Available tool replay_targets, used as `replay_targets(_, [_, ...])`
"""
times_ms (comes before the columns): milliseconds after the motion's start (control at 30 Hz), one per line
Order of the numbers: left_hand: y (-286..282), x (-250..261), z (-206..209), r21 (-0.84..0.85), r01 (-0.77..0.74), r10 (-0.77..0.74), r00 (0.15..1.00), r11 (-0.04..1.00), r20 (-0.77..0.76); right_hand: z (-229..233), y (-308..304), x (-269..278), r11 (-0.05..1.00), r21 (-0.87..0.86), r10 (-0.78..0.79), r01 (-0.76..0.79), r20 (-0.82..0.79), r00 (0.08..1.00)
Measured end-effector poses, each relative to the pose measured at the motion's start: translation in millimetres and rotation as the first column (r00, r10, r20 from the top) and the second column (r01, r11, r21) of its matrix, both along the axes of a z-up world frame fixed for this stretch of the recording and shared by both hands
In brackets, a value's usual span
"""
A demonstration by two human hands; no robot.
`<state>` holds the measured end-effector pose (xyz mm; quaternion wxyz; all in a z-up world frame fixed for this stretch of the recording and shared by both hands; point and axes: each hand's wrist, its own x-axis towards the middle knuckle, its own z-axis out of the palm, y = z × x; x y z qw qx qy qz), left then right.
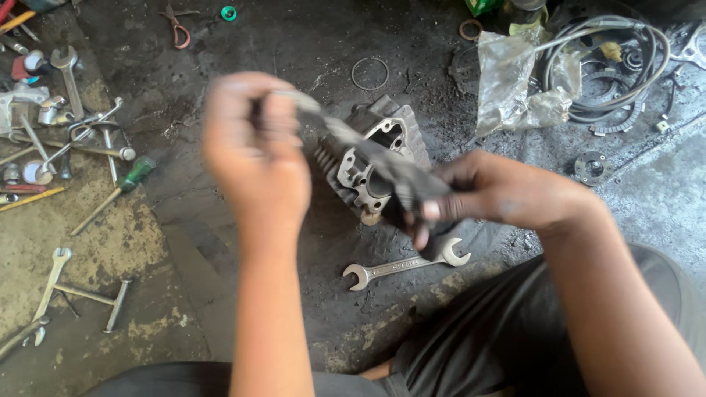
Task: The person sits on the floor and cleans a metal engine cylinder block using a rag. They wipe the exterior surfaces and the inner bore of the cylinder repeatedly, rotating the part to access different areas.
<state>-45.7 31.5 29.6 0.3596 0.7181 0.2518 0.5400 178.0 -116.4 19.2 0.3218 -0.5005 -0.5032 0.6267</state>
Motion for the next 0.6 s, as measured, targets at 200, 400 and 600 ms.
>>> replay_targets(200, [8.9, -3.4, -3.4, -0.244, -0.115, 0.155, 0.977, 0.963, 0.149, -6.0, -30.1, 38.2, 0.951, 0.006, -0.308, 0.309, 0.091, 0.947])
replay_targets(400, [-79.8, 69.8, -31.6, -0.186, -0.049, -0.019, 0.938, 0.981, -0.346, 5.8, -30.0, 34.4, 0.464, 0.217, -0.569, 0.859, -0.671, 0.476])
replay_targets(600, [-177.2, 108.8, -60.0, -0.114, 0.429, -0.416, 0.723, 0.896, -0.552, -42.0, -26.5, 80.9, 0.303, -0.122, -0.744, 0.945, -0.65, 0.155])
